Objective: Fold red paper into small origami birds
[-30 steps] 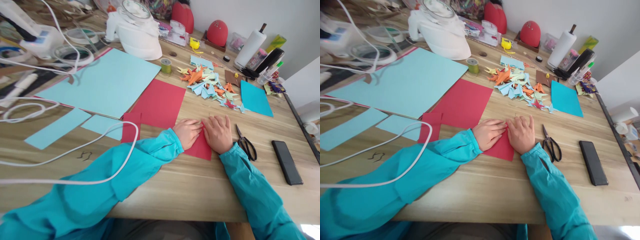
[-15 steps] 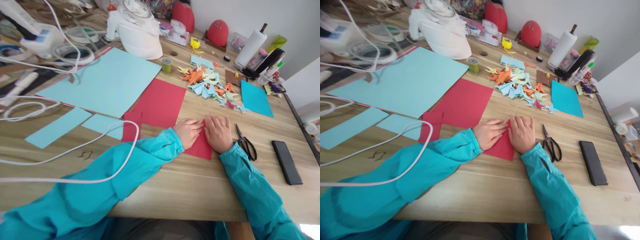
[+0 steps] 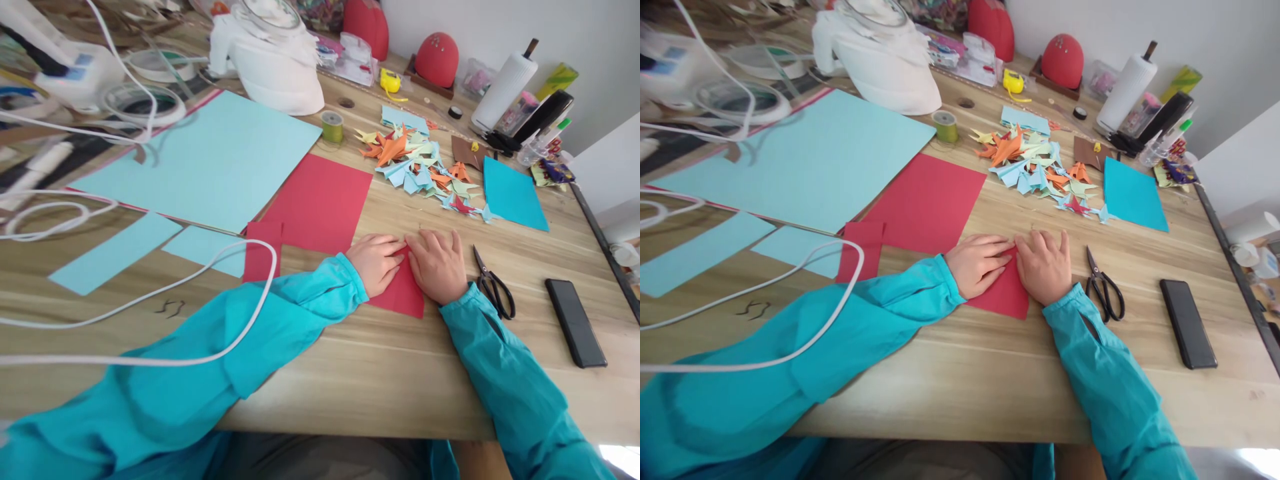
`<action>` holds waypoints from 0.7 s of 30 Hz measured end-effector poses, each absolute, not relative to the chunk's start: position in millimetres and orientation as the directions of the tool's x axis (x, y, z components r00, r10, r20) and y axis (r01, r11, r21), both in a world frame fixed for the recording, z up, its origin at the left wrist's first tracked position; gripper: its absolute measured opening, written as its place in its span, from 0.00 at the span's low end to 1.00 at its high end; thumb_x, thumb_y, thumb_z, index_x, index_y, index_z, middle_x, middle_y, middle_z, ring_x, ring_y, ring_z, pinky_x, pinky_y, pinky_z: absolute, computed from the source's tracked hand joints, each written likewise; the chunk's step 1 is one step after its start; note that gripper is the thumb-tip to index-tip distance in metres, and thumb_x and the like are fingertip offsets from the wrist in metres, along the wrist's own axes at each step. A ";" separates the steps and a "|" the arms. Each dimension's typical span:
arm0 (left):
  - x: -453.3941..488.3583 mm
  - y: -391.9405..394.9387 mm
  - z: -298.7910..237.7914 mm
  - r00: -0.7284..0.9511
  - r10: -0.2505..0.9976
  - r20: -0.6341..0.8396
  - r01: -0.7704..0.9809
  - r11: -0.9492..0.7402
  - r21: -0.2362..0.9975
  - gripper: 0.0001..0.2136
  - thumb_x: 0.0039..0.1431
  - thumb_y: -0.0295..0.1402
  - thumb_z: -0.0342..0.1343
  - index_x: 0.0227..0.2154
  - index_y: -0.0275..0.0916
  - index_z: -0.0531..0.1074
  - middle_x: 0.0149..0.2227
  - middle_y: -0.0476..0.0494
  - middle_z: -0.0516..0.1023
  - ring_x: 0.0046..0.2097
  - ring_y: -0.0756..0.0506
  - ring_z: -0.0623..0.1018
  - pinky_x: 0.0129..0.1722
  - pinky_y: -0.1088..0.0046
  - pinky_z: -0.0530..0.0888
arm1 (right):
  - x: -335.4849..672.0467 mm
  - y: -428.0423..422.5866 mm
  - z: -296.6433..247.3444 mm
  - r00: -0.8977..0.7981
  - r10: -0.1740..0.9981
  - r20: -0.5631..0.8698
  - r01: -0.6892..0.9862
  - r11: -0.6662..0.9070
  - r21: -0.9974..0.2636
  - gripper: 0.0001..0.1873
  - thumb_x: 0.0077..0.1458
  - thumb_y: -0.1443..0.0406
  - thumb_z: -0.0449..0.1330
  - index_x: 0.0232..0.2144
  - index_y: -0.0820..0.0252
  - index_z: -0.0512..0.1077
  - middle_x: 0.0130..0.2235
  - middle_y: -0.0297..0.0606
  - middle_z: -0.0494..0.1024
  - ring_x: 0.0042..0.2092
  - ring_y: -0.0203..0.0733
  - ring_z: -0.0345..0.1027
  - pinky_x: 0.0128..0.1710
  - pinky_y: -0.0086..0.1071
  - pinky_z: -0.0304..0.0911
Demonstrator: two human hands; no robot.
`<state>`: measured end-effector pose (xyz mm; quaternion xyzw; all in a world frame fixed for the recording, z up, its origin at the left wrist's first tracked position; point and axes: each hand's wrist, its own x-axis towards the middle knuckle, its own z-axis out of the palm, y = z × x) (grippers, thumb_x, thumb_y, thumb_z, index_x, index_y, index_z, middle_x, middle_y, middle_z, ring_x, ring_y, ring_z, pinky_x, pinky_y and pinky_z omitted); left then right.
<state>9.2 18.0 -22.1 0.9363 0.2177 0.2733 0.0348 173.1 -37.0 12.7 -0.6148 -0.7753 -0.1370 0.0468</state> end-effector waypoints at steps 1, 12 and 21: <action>9.4 18.1 -22.1 0.754 0.434 0.493 0.393 -0.900 0.190 0.13 0.58 0.31 0.46 0.36 0.37 0.77 0.48 0.40 0.75 0.50 0.40 0.71 0.47 0.58 0.70 | 173.0 -36.9 13.2 -0.242 0.941 0.237 0.964 0.207 0.166 0.19 0.60 0.62 0.45 0.51 0.54 0.65 0.51 0.46 0.69 0.52 0.50 0.58 0.57 0.54 0.38; 7.7 18.5 -24.5 0.744 0.422 0.518 0.389 -0.904 0.177 0.14 0.59 0.32 0.46 0.36 0.36 0.77 0.47 0.39 0.75 0.50 0.39 0.71 0.48 0.59 0.70 | 170.3 -37.4 14.6 -0.224 0.951 0.211 0.965 0.185 0.188 0.19 0.61 0.62 0.44 0.52 0.54 0.64 0.52 0.44 0.69 0.51 0.50 0.58 0.57 0.53 0.38; 9.5 18.5 -24.4 0.757 0.422 0.498 0.412 -0.901 0.137 0.14 0.59 0.32 0.45 0.37 0.37 0.77 0.47 0.40 0.75 0.50 0.41 0.70 0.47 0.59 0.71 | 169.2 -37.2 13.2 -0.241 0.946 0.216 0.957 0.194 0.214 0.19 0.61 0.63 0.43 0.52 0.55 0.64 0.51 0.44 0.69 0.50 0.50 0.59 0.58 0.53 0.36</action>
